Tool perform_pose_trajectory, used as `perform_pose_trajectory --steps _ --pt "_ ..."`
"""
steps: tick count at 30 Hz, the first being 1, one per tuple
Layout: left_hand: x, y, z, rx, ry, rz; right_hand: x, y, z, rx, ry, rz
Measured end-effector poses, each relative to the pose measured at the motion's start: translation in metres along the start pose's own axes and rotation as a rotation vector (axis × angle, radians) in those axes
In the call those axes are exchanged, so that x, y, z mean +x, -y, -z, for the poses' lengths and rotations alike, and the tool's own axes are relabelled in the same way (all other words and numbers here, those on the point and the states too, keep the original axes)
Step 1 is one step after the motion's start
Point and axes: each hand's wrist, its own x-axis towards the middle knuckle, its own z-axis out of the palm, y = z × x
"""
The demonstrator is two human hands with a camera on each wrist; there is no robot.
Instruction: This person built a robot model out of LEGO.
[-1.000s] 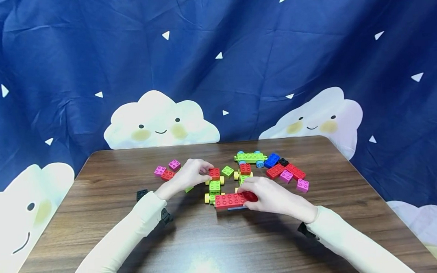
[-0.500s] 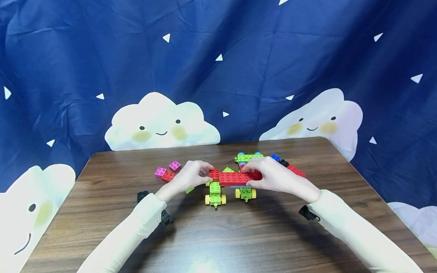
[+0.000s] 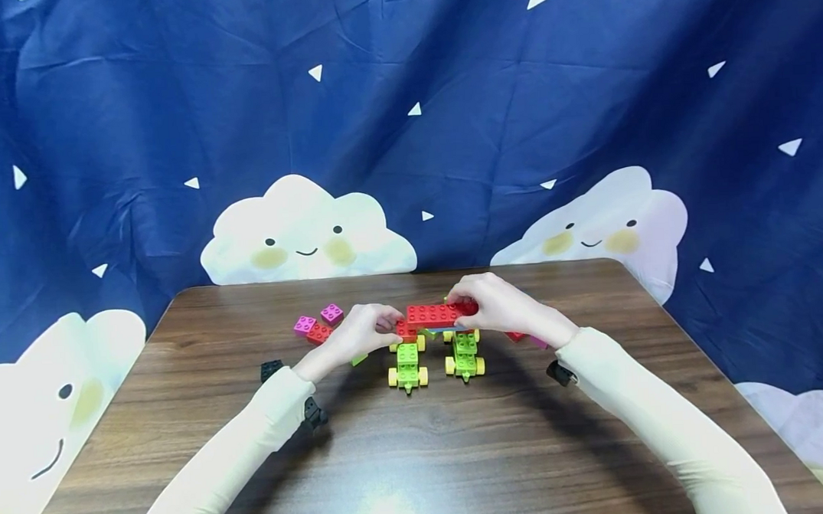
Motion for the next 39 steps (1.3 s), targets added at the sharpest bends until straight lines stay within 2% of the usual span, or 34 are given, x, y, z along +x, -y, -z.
perform_pose_trajectory --steps 4,16,25,32,39 --pt "0.000 0.001 -0.001 -0.018 -0.002 0.009 0.007 0.001 -0.002 -0.028 0.024 -0.012" --pt "-0.002 0.002 -0.002 -0.030 -0.057 -0.023 0.014 0.004 -0.003 -0.036 0.051 -0.034" --pt "-0.001 0.002 -0.001 -0.018 -0.044 0.012 0.017 0.007 -0.008 -0.022 0.049 -0.008" --pt "0.002 -0.002 -0.001 0.011 -0.059 -0.020 0.017 0.006 -0.010 -0.012 0.047 0.002" --pt "0.007 -0.006 -0.002 0.050 -0.047 -0.035 0.017 0.005 -0.010 0.009 0.069 0.003"
